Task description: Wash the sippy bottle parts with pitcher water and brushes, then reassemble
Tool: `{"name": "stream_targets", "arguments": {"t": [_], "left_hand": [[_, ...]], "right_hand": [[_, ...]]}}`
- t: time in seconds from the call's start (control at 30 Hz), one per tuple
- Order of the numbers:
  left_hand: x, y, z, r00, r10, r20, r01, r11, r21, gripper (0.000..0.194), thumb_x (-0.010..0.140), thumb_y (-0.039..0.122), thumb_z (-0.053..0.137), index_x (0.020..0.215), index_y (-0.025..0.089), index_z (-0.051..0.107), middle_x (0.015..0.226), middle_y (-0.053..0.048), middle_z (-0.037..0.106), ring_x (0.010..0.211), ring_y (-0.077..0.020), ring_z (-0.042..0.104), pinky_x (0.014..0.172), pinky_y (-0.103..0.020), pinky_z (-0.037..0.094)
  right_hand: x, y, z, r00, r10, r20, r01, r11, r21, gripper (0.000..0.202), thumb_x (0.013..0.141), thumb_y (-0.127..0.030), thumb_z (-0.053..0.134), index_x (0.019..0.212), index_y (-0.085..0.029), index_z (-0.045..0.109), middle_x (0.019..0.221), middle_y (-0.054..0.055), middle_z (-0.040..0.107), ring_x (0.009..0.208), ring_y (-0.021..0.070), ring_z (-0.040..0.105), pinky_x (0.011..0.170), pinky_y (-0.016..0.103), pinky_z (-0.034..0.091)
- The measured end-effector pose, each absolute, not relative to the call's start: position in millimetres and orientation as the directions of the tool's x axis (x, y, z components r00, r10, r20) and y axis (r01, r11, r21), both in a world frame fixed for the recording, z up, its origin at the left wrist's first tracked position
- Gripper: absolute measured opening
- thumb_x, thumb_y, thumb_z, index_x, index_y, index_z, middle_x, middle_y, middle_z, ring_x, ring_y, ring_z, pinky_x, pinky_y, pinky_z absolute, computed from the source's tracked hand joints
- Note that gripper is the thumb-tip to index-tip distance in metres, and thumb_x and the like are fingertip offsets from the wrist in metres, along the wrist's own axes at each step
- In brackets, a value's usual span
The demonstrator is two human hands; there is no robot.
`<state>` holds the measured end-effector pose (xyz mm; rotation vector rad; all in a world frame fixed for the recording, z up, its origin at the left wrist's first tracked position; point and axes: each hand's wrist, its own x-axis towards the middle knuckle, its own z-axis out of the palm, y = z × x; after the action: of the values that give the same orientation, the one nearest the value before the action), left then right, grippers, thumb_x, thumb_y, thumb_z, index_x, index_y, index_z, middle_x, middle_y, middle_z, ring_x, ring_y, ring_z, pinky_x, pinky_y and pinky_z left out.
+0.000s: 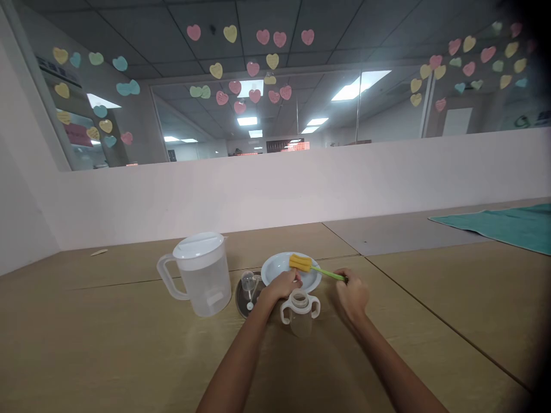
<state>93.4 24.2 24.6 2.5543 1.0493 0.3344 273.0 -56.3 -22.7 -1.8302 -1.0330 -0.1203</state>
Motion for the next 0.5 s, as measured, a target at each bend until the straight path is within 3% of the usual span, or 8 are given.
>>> {"name": "stream_targets", "arguments": {"t": [0.17,0.33,0.5], "left_hand": [[90.8,29.2,19.1,0.664,0.745,0.061,0.657,-0.62,0.429,0.026,0.074,0.029,0.05,0.096,0.016,0.054,0.105,-0.009,0.058,0.089,-0.0193,0.056,0.08,-0.029,0.042],[91.2,26.2,19.5,0.65,0.76,0.022,0.672,-0.588,0.451,0.018,0.073,0.03,0.049,0.081,0.016,0.057,0.085,-0.007,0.063,0.078,-0.0201,0.057,0.07,-0.03,0.044],[85.2,27.2,28.4,0.661,0.746,0.083,0.619,-0.604,0.502,0.022,0.066,0.032,0.061,0.081,0.017,0.058,0.083,-0.003,0.063,0.076,-0.0165,0.057,0.067,-0.025,0.043]], "right_hand": [[272.4,-56.5,-22.4,0.627,0.595,0.502,0.692,-0.13,-0.71,0.031,0.064,-0.014,0.041,0.085,-0.018,0.064,0.084,0.003,0.065,0.071,0.0149,0.051,0.061,0.024,0.028],[272.5,-57.9,-20.6,0.657,0.577,0.485,0.658,-0.124,-0.743,0.032,0.064,-0.014,0.04,0.085,-0.019,0.064,0.081,0.003,0.065,0.07,0.015,0.05,0.061,0.023,0.028],[273.1,-58.6,-19.9,0.676,0.582,0.452,0.639,-0.158,-0.753,0.034,0.064,-0.016,0.04,0.086,-0.019,0.065,0.078,0.004,0.064,0.065,0.0147,0.048,0.058,0.024,0.026]]}}
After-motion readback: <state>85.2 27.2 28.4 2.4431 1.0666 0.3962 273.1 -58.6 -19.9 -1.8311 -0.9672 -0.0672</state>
